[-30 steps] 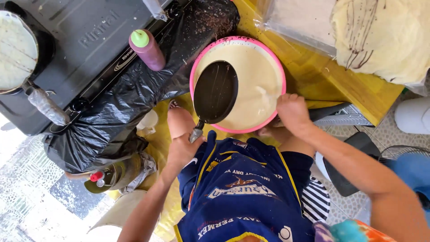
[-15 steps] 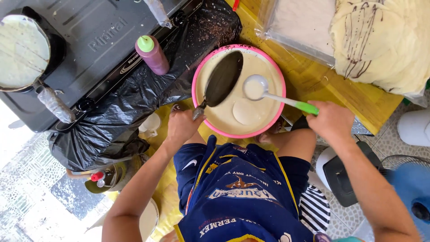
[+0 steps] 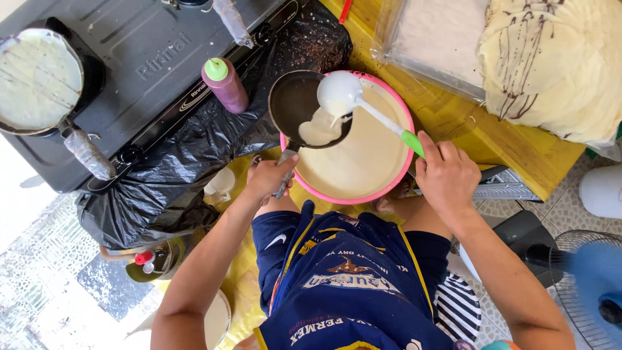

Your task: The person is rapidly producing crepes by dipping pans into batter, cooking them on a stove, and stacking the results.

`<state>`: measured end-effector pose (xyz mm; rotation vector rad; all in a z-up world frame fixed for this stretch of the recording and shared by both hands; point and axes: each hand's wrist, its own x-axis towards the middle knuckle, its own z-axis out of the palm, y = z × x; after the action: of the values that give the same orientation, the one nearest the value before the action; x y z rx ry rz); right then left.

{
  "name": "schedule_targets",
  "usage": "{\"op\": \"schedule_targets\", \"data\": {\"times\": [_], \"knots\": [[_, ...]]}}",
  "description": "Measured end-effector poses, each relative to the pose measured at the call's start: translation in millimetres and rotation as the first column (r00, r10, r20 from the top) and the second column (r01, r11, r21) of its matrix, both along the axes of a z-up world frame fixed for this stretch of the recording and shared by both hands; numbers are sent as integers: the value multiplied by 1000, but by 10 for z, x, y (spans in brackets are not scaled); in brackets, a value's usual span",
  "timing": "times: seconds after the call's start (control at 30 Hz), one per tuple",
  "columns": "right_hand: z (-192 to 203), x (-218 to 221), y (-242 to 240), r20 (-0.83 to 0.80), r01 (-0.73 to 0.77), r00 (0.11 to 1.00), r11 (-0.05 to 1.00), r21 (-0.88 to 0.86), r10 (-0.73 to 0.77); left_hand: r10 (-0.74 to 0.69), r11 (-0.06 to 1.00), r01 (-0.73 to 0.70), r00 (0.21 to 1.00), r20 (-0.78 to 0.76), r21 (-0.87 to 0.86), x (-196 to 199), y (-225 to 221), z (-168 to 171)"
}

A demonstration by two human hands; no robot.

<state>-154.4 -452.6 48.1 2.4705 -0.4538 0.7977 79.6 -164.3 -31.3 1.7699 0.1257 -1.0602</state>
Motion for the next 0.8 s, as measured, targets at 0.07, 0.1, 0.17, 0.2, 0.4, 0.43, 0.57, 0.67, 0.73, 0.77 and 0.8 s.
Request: {"op": "schedule_targets", "data": {"times": [0.07, 0.1, 0.17, 0.2, 0.4, 0.43, 0.57, 0.67, 0.73, 0.77, 0.8], "knots": [[123, 95, 47, 17, -16, 1000, 1000, -5, 16, 16, 994, -21, 999, -48, -107, -74, 55, -248], [183, 146, 70, 34, -37, 999, 999, -8, 37, 31, 976, -51, 995, -98, -210, -107, 82, -374], [260, 178, 118, 35, -40, 999, 999, -17, 41, 56, 949, -110, 981, -185, -296, -329, 79, -309], [295, 203, 141, 37, -49, 998, 998, -24, 50, 79, 911, -180, 959, -273, -370, -438, 82, -277], [448, 30, 293, -7, -38, 999, 996, -86, 38, 176, 742, -299, 951, -256, -601, -1060, -272, -1022], [471, -52, 312, -8, -44, 999, 995, -86, 43, 180, 740, -303, 949, -257, -601, -1062, -344, -1021], [566, -264, 473, -56, -25, 998, 997, -66, 21, 134, 793, -251, 961, -244, -555, -1065, -510, -811], [441, -245, 536, -74, 5, 997, 1000, 4, -5, -7, 870, -147, 951, -309, -472, -957, -499, -522], [294, -249, 489, -74, 21, 997, 999, 50, -17, -89, 908, -64, 936, -340, -414, -829, -478, -353], [225, -272, 449, -97, 93, 992, 990, 107, -83, -168, 928, 27, 921, -351, -372, -745, -468, -271], [152, -269, 407, -121, 160, 983, 974, 163, -141, -239, 937, 115, 901, -363, -330, -644, -447, -188]]}}
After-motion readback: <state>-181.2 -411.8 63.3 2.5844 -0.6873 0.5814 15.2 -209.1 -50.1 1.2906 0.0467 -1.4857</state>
